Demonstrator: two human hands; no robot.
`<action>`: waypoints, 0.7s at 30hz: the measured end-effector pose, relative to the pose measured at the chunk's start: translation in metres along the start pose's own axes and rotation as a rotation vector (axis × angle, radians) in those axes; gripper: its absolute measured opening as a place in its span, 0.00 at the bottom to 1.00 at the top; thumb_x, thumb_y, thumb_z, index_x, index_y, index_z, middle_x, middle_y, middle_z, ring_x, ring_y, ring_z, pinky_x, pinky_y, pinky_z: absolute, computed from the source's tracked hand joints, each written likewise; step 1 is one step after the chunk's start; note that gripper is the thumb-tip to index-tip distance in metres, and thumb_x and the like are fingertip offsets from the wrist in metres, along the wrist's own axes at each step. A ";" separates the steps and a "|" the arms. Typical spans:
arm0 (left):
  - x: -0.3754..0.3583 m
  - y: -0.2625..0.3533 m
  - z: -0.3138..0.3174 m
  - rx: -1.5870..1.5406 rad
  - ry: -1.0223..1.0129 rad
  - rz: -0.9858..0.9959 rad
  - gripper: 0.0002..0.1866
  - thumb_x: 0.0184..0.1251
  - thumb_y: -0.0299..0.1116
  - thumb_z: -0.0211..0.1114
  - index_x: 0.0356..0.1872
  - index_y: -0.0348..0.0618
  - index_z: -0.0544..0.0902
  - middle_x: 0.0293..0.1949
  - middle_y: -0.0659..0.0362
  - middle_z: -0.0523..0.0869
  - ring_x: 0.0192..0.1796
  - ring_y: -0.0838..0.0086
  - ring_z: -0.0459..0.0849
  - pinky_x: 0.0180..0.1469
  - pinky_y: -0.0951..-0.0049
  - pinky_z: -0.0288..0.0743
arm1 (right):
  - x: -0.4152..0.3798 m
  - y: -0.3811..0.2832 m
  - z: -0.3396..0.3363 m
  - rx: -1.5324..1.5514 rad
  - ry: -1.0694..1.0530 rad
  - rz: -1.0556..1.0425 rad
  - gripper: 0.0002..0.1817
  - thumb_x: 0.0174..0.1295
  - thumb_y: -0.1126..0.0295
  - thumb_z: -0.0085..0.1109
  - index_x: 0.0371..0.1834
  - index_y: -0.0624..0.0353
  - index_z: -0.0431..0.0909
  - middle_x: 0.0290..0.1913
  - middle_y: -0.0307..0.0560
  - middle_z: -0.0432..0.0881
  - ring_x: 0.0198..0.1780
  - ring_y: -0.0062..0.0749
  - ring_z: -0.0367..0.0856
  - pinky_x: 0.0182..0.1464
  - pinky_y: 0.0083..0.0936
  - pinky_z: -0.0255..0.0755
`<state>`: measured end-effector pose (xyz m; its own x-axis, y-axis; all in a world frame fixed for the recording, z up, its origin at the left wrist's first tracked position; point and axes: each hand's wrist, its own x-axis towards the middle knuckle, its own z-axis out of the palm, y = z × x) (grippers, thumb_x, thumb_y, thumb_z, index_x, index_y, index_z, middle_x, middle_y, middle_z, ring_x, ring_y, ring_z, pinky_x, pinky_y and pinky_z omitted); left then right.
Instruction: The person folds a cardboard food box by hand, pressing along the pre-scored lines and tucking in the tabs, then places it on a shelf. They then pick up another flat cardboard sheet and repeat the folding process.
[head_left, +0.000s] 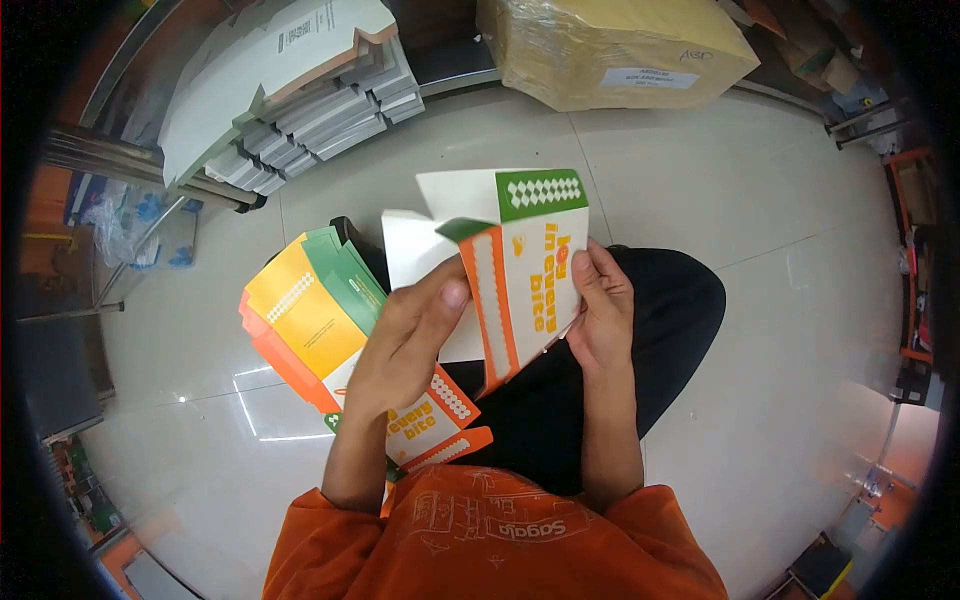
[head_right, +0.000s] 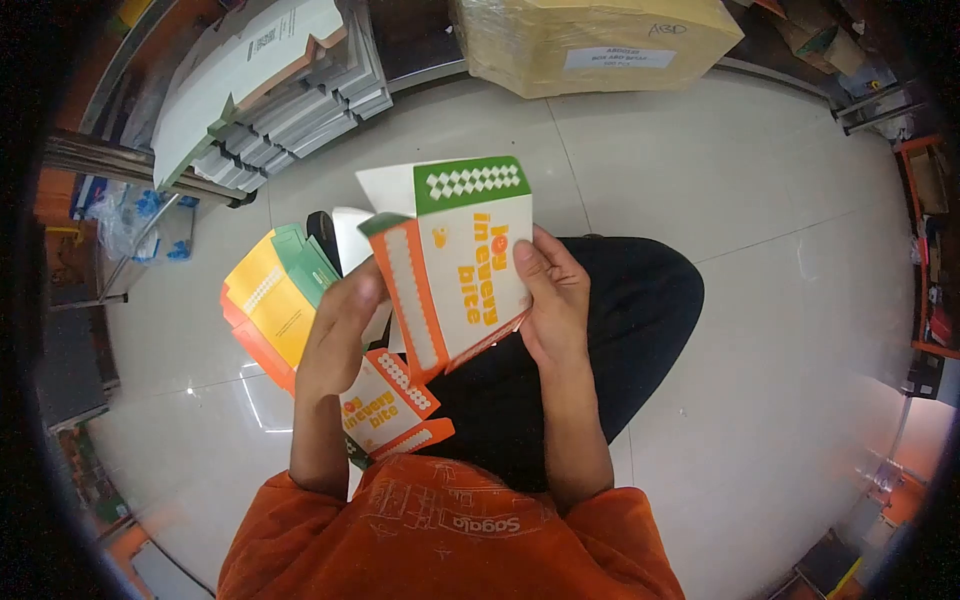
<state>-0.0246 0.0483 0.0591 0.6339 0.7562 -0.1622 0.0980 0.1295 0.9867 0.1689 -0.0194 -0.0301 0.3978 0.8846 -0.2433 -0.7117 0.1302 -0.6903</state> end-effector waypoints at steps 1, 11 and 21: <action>-0.002 -0.006 0.005 -0.131 0.029 0.023 0.21 0.75 0.29 0.54 0.65 0.31 0.68 0.59 0.49 0.78 0.60 0.70 0.76 0.65 0.69 0.65 | 0.001 0.000 0.000 -0.004 0.037 -0.030 0.18 0.67 0.74 0.60 0.57 0.73 0.74 0.48 0.52 0.84 0.47 0.27 0.84 0.50 0.23 0.79; 0.016 -0.041 0.023 -0.236 0.388 0.009 0.21 0.75 0.31 0.56 0.63 0.34 0.67 0.46 0.51 0.86 0.48 0.75 0.84 0.49 0.76 0.77 | -0.004 0.009 -0.003 -0.226 0.131 -0.249 0.13 0.64 0.76 0.63 0.49 0.71 0.76 0.43 0.54 0.86 0.41 0.25 0.84 0.47 0.21 0.78; 0.019 -0.033 0.017 -0.168 0.414 0.156 0.22 0.77 0.32 0.53 0.66 0.34 0.65 0.46 0.50 0.86 0.51 0.75 0.83 0.53 0.76 0.75 | -0.007 0.009 0.002 -0.245 0.095 -0.159 0.12 0.64 0.77 0.63 0.47 0.69 0.74 0.43 0.58 0.86 0.42 0.28 0.85 0.46 0.22 0.78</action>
<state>-0.0026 0.0478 0.0239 0.2687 0.9626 -0.0358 -0.1212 0.0707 0.9901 0.1586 -0.0236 -0.0328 0.5536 0.8143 -0.1743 -0.4799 0.1409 -0.8659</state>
